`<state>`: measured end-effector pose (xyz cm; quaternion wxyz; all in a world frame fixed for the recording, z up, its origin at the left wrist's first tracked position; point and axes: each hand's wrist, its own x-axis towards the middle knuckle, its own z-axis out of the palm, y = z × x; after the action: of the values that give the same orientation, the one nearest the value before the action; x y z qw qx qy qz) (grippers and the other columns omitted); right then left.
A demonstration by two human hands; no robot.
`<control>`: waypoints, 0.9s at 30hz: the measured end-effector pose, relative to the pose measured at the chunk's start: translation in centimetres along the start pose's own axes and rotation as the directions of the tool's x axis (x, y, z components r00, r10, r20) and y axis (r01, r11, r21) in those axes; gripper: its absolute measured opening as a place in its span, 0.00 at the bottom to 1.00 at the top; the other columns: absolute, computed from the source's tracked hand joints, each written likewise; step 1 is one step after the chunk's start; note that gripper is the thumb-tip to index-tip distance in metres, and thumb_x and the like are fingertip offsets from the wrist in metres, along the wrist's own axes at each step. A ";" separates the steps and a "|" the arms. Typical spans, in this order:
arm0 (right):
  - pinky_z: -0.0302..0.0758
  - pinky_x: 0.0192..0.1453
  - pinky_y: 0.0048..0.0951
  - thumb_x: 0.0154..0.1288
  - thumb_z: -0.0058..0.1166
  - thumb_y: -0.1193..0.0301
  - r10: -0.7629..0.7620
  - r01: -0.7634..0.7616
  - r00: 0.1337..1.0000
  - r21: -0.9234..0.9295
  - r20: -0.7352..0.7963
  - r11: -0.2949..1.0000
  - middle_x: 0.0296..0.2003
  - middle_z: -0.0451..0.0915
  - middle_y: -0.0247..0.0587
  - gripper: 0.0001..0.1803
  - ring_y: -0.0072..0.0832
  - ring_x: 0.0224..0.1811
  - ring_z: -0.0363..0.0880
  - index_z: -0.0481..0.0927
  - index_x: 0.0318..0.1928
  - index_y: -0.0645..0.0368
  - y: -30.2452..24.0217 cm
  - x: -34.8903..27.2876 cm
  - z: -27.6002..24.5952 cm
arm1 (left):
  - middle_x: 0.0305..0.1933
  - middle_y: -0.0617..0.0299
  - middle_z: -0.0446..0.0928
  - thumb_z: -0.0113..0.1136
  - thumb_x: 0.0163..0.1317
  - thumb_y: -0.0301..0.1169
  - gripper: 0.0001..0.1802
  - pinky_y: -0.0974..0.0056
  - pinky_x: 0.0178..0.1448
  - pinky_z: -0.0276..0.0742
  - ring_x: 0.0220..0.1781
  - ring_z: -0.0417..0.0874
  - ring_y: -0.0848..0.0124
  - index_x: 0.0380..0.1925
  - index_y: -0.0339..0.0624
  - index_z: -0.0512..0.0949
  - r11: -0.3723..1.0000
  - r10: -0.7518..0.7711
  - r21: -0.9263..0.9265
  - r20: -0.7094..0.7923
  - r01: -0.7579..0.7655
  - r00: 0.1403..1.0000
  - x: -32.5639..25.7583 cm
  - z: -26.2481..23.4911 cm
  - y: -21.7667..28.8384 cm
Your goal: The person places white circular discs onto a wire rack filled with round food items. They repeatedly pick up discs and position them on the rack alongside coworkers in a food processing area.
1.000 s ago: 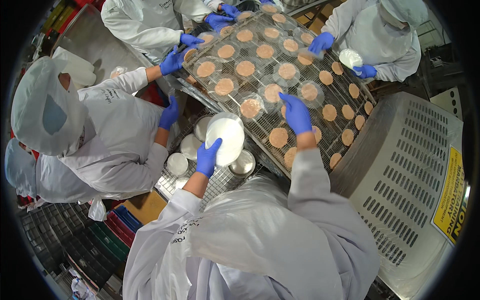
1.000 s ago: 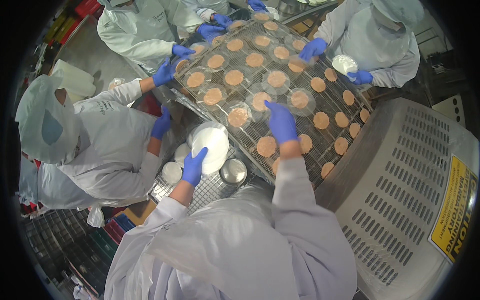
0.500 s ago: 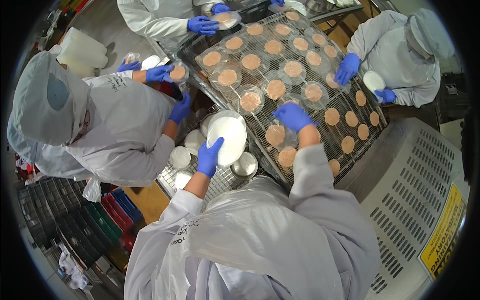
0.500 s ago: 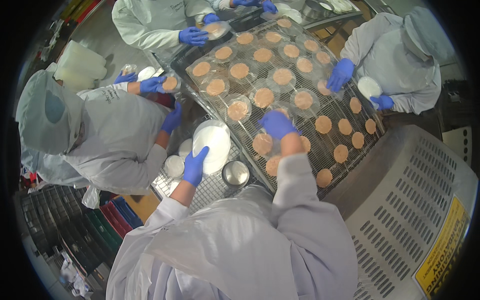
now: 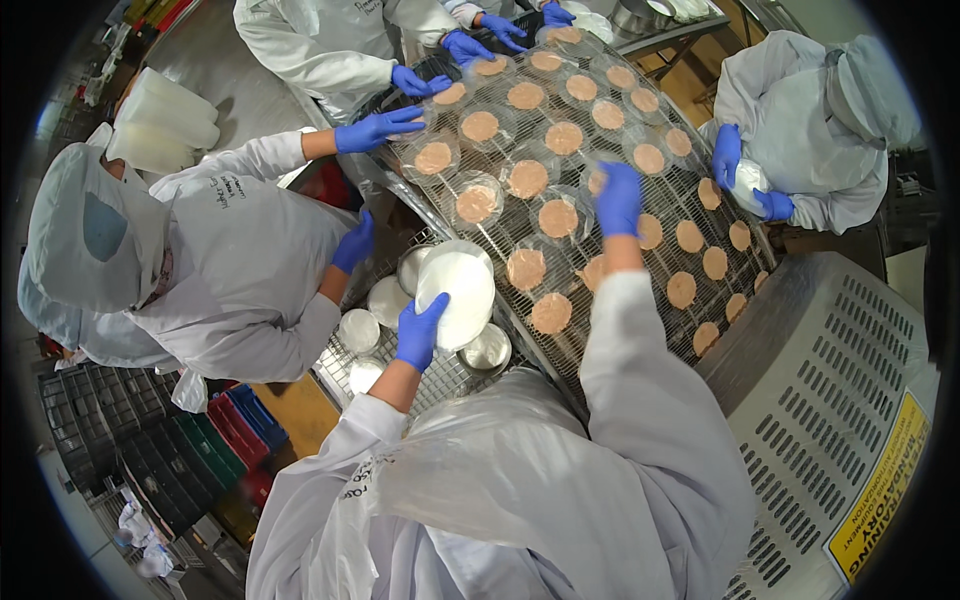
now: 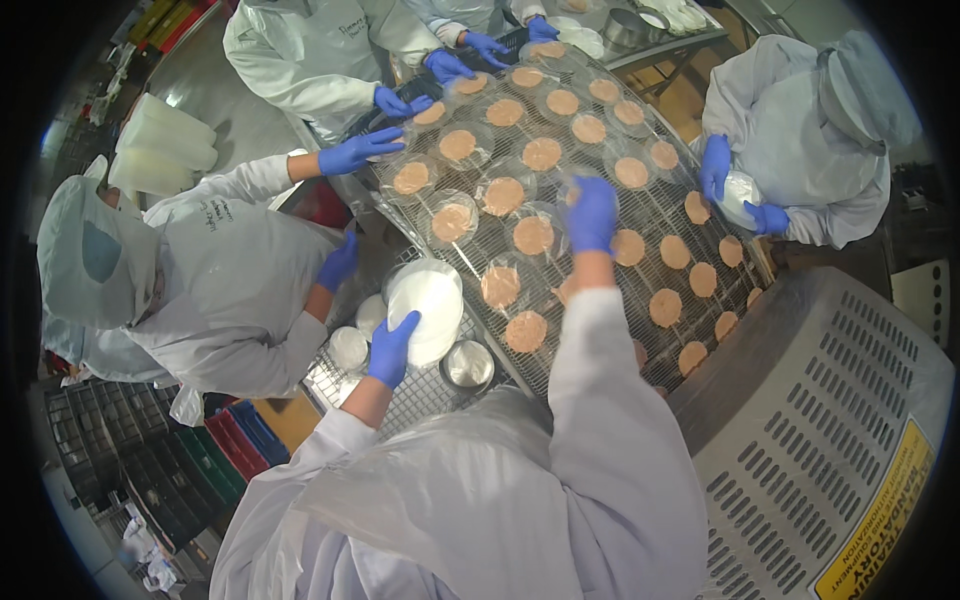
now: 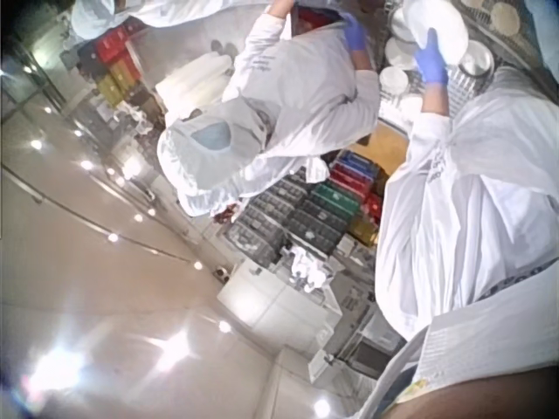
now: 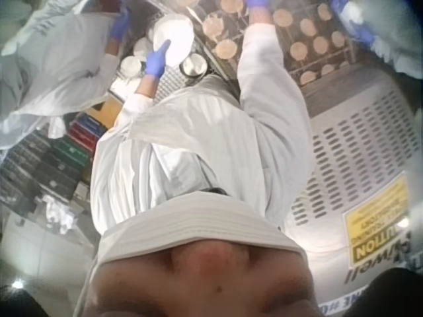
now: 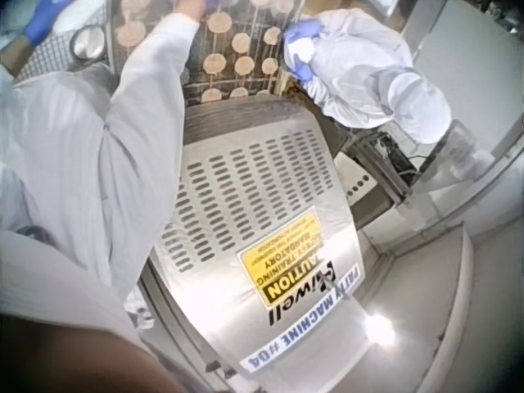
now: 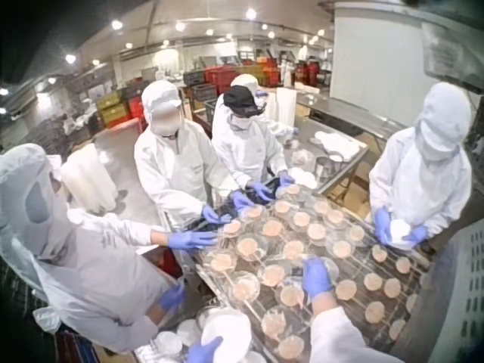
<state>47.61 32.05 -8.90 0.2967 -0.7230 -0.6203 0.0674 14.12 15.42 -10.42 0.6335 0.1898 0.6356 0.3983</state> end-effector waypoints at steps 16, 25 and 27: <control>0.70 0.52 0.44 0.59 0.48 0.71 0.059 -0.058 0.949 -0.013 0.308 0.998 0.47 0.73 0.56 0.13 0.49 0.50 0.72 0.75 0.45 0.58 4.9 -9.2 -1.4 | 0.44 0.54 0.78 0.64 0.56 0.32 0.23 0.66 0.46 0.77 0.42 0.81 0.69 0.48 0.29 0.72 0.997 0.065 0.021 0.155 -0.069 0.986 -3.9 5.2 -3.7; 0.74 0.48 0.34 0.58 0.56 0.68 0.125 -0.269 0.948 0.524 0.293 0.808 0.39 0.80 0.50 0.14 0.42 0.43 0.79 0.78 0.44 0.62 1.5 -17.2 -3.8 | 0.45 0.53 0.77 0.63 0.56 0.32 0.24 0.65 0.46 0.77 0.42 0.80 0.68 0.49 0.28 0.71 0.990 0.126 0.043 0.201 -0.137 0.971 -5.3 7.5 -6.4; 0.73 0.50 0.32 0.58 0.57 0.66 0.091 -0.457 0.799 0.502 0.594 0.735 0.40 0.79 0.51 0.17 0.40 0.45 0.78 0.78 0.44 0.64 -2.2 -17.4 -5.7 | 0.44 0.53 0.77 0.63 0.56 0.33 0.24 0.65 0.46 0.77 0.43 0.80 0.68 0.48 0.28 0.71 0.987 0.157 0.000 0.222 -0.162 0.962 -6.1 7.4 -6.7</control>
<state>44.48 13.87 -7.82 0.3202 -0.6217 -0.5002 0.5107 23.75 8.79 -10.52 0.6644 0.2893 0.5475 0.4185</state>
